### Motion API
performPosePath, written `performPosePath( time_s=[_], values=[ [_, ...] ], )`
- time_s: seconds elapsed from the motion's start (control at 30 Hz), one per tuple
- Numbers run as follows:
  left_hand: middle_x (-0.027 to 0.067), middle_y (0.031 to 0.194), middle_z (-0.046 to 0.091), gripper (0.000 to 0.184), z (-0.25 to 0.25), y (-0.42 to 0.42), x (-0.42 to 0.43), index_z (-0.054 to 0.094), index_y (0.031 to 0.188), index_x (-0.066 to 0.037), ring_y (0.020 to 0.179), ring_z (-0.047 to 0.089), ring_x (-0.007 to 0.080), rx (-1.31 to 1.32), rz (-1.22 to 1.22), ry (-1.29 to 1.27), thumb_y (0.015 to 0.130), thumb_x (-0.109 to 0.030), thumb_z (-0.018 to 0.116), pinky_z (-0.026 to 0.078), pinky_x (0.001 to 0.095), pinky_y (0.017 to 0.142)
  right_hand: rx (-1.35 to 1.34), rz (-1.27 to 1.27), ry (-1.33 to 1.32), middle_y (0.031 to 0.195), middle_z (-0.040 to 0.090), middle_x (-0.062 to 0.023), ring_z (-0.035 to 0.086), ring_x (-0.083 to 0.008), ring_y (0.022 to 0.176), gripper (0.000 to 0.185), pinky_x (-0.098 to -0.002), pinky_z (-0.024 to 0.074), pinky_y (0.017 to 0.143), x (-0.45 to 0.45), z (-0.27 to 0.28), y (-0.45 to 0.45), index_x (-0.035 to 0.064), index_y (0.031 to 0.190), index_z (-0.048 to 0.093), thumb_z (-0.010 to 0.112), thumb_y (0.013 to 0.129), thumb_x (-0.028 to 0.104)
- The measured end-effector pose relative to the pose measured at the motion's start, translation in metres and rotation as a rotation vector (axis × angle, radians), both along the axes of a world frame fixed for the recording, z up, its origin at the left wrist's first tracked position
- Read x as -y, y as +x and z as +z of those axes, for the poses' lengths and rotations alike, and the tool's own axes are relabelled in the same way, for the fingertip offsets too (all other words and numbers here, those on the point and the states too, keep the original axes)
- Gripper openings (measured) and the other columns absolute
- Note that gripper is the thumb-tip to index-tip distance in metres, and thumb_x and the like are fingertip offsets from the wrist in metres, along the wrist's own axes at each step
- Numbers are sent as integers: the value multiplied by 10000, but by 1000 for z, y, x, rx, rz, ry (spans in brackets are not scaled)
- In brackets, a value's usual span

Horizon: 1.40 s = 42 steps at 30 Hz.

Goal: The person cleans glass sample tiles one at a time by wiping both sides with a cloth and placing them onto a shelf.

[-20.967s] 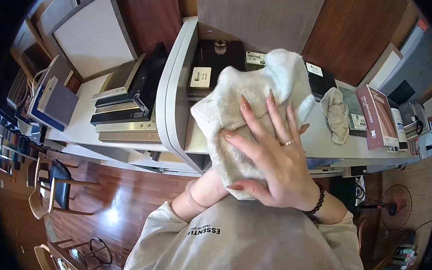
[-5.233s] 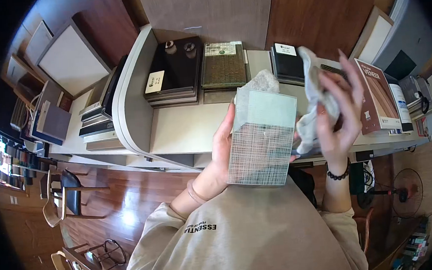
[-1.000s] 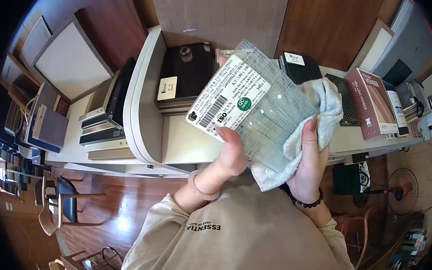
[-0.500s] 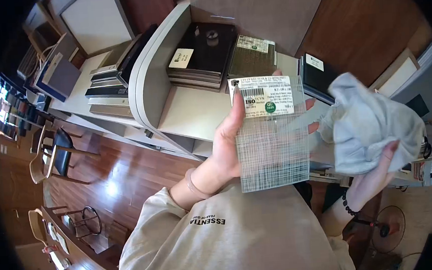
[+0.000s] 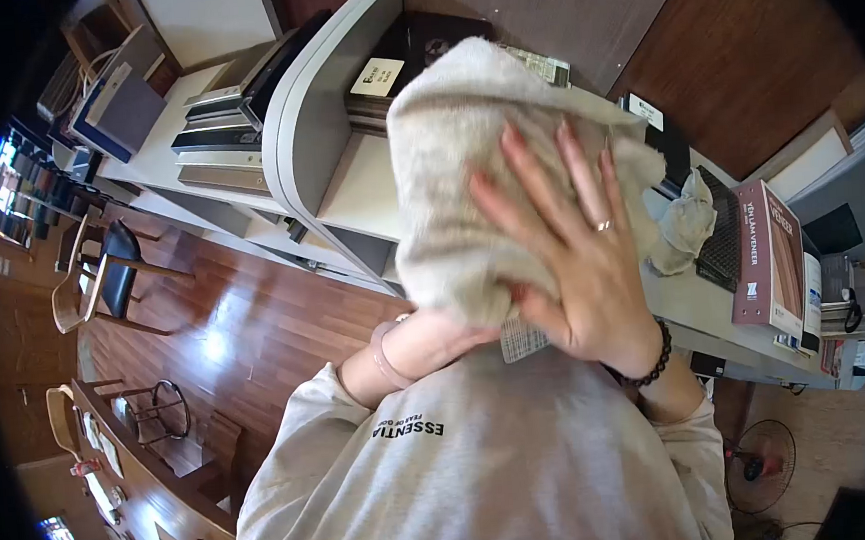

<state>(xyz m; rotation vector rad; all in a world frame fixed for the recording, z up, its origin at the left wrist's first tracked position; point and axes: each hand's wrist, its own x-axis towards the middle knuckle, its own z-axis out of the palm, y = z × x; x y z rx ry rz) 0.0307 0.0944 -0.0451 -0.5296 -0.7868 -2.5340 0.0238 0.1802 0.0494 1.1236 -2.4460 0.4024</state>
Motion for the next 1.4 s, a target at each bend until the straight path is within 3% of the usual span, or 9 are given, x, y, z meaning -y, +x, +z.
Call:
performPosePath(
  time_s=[0.13, 0.27, 0.57, 0.67, 0.87, 1.03, 1.1, 1.2, 1.4],
  values=[
    [133, 1539, 255, 651, 45, 4, 64, 220, 1506, -127, 1414, 268, 273, 364, -567, 59, 984, -470, 404, 229, 456, 1165, 122, -6, -67, 1539, 316, -53, 236, -347, 1428, 582, -572, 163, 1145, 0, -4, -16, 199, 1420, 461, 551, 873, 375],
    [150, 1486, 344, 627, 38, 5, 89, 301, 1469, -92, 1359, 357, 284, 391, -689, 95, 983, -479, 383, 277, 449, 1139, 276, 32, 70, 1509, 372, -58, 259, -315, 1425, 623, -503, 219, 1153, 5, 8, 13, 117, 1409, 464, 628, 822, 249],
    [165, 1428, 418, 721, 11, -17, 128, 366, 1431, -77, 1300, 422, 316, -24, -128, -803, 947, -611, 349, 314, 494, 1099, 359, 43, 18, 1447, 449, -115, 377, -318, 1364, 498, -483, 269, 1122, 38, 9, 11, 83, 1371, 498, 536, 876, 126],
    [162, 1441, 400, 846, 54, -32, 123, 375, 1427, -76, 1315, 402, 332, 566, -1235, 347, 886, -725, 345, 310, 531, 1089, 554, -423, -406, 1377, 501, -186, 519, -339, 1240, 448, -397, 439, 1000, -3, -11, -5, 56, 1368, 477, 537, 926, 105],
    [169, 1503, 315, 899, 49, -46, 140, 300, 1478, -102, 1373, 315, 373, 518, -1260, 313, 870, -764, 285, 238, 567, 1122, -69, -975, -300, 975, 660, -174, 648, -270, 910, 390, -349, 490, 852, -64, -51, -19, -13, 1318, 496, 488, 990, 198],
    [145, 1390, 444, 861, 52, -57, 129, 367, 1432, -92, 1263, 441, 305, 678, -1074, 148, 880, -751, 313, 345, 492, 1062, -549, -903, -72, 894, 654, -142, 647, -236, 746, 424, -315, 520, 674, -5, -18, 4, 14, 1340, 478, 499, 993, 257],
    [128, 1346, 489, 853, 53, -59, 120, 386, 1416, -88, 1217, 488, 281, 706, -1014, 100, 879, -748, 330, 383, 468, 1036, 647, -543, -1021, 798, 641, -120, 601, -144, 563, 459, -246, 466, 478, 21, -3, 30, 23, 1323, 490, 500, 987, 334],
    [117, 1301, 523, 801, 45, -77, 99, 379, 1412, -71, 1193, 512, 264, 641, -989, 67, 919, -699, 313, 394, 419, 1027, 1035, -475, -1244, 682, 593, -97, 472, -73, 404, 460, -186, 353, 360, 40, -20, 34, 17, 1314, 495, 504, 984, 337],
    [142, 1320, 517, 675, 39, -84, 97, 364, 1414, -39, 1204, 511, 268, 550, -831, -114, 988, -561, 319, 370, 396, 1053, 1005, -382, -1487, 691, 599, -78, 405, -29, 377, 415, -171, 290, 333, 22, -43, 1, 38, 1276, 501, 544, 970, 313]
  ],
)
